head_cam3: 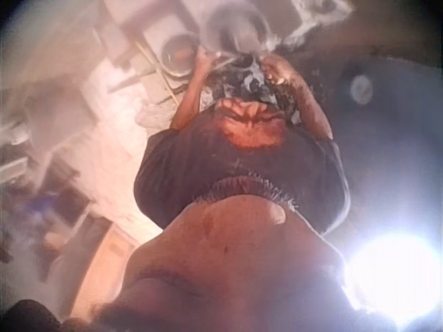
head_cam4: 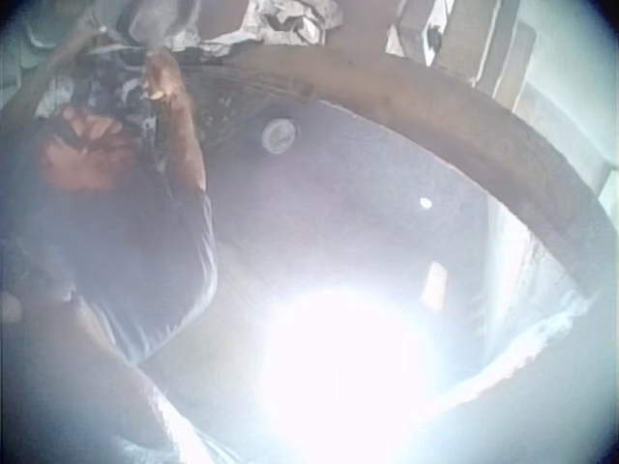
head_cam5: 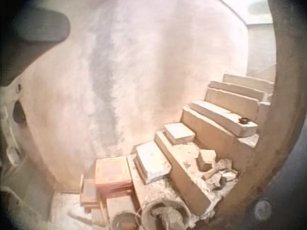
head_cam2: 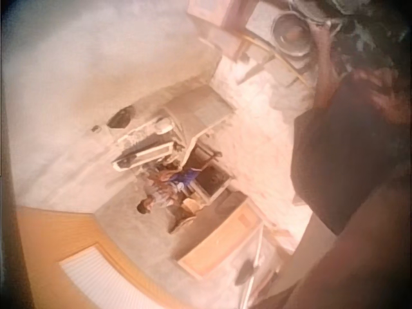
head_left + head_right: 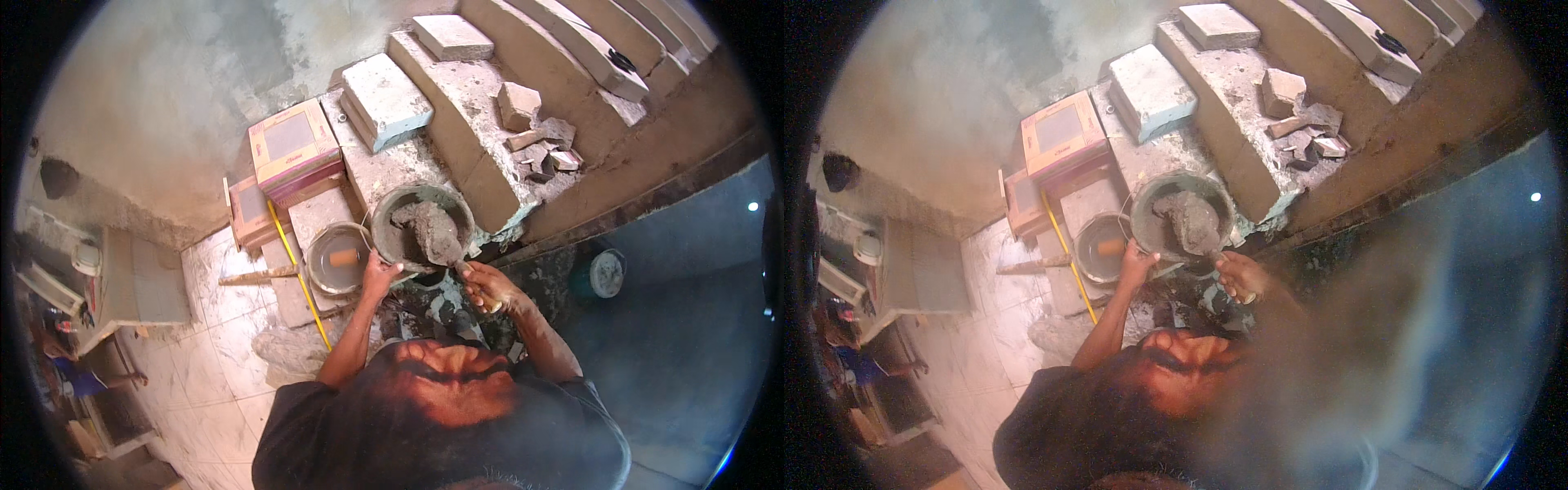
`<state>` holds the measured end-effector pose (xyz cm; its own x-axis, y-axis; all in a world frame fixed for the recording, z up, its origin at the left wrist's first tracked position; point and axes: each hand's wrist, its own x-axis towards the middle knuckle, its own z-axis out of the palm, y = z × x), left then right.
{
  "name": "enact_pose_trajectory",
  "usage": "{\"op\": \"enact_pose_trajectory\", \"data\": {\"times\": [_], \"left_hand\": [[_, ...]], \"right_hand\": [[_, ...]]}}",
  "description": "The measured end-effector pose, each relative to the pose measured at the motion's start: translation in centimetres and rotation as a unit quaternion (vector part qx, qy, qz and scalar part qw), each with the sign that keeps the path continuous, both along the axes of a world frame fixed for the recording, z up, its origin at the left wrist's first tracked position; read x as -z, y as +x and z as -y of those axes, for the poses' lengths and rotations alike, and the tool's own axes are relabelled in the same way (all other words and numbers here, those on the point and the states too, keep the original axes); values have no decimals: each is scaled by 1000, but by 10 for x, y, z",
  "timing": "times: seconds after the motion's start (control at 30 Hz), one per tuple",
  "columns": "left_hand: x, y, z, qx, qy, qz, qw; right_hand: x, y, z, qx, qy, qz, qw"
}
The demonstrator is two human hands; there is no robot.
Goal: The person applies mortar to a wall using a trowel. They scoop mortar from a bucket and spread it onto a vertical surface, smoothing it out.
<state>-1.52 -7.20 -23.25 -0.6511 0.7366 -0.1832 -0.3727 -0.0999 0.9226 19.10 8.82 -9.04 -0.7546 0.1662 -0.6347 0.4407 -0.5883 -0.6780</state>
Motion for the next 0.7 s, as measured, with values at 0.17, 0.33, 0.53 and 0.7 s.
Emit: {"op": "enact_pose_trajectory", "data": {"times": [0.17,0.33,0.53,0.7], "left_hand": [[10,-10,6,25,41,-17,999],[19,-7,12,4,50,-19,999],[14,1,4,40,-6,-10,999],[27,-13,22,-15,-117,73,990]], "right_hand": [[-2,4,21,11,-1,-25,1000],[-3,10,50,64,-45,-70,995],[-15,83,66,180,-80,-98,976],[-16,154,72,231,-25,-128,964]]}}
